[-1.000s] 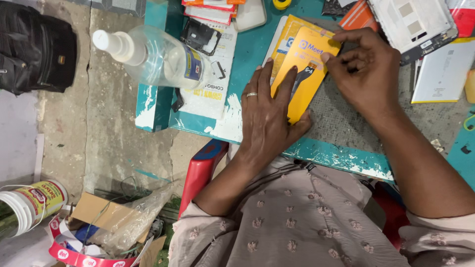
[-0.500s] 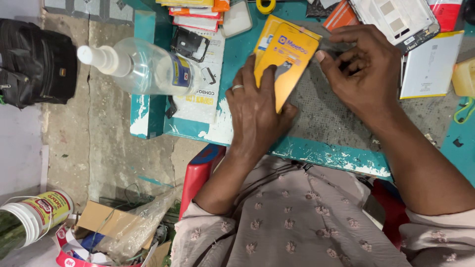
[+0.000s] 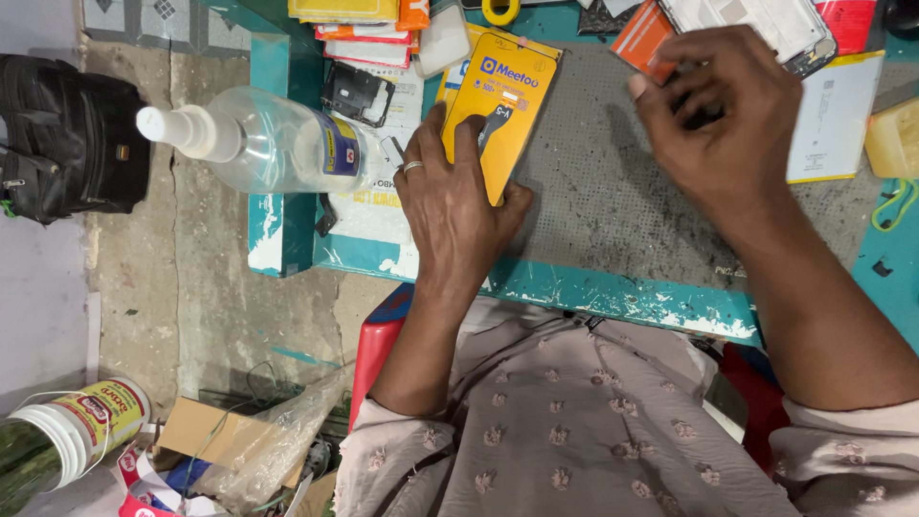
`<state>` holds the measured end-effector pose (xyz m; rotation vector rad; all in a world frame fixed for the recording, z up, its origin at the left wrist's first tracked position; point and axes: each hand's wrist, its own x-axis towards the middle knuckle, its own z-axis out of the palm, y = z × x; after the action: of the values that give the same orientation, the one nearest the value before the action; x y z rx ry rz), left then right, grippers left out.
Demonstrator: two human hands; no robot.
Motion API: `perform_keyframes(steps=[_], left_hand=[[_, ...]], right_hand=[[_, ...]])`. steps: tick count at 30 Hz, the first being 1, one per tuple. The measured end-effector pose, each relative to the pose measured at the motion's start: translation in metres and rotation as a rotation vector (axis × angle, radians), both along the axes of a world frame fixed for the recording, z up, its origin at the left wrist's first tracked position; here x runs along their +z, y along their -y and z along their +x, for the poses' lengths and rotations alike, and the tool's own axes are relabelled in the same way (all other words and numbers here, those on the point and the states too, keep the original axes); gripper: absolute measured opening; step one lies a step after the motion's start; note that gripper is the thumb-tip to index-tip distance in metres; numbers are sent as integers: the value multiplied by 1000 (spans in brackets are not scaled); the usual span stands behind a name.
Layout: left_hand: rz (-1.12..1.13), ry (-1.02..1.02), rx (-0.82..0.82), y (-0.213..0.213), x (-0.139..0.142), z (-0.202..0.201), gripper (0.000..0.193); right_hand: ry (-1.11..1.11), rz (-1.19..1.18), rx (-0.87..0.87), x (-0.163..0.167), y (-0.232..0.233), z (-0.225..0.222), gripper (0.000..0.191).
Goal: The person peels the protective liner from a yellow replacement phone screen, presses a black flex-cable strip onto its back, and aligns the screen with the disassembled phone frame. They then hold the empty phone frame and apply liquid from a dark bottle onto it.
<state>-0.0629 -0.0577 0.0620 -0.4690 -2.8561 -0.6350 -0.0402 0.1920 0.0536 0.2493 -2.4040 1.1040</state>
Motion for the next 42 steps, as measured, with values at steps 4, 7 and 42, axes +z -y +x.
perform_keyframes(steps=[4, 7, 42], left_hand=[[-35, -6, 14, 0, -3, 0, 73], [-36, 0, -6, 0, -2, 0, 78], [1503, 756, -179, -78, -20, -86, 69]], right_hand=[[-41, 336, -146, 2, -27, 6, 30], [-59, 563, -215, 6, -42, 14, 41], [98, -53, -231, 42, 0, 16, 53]])
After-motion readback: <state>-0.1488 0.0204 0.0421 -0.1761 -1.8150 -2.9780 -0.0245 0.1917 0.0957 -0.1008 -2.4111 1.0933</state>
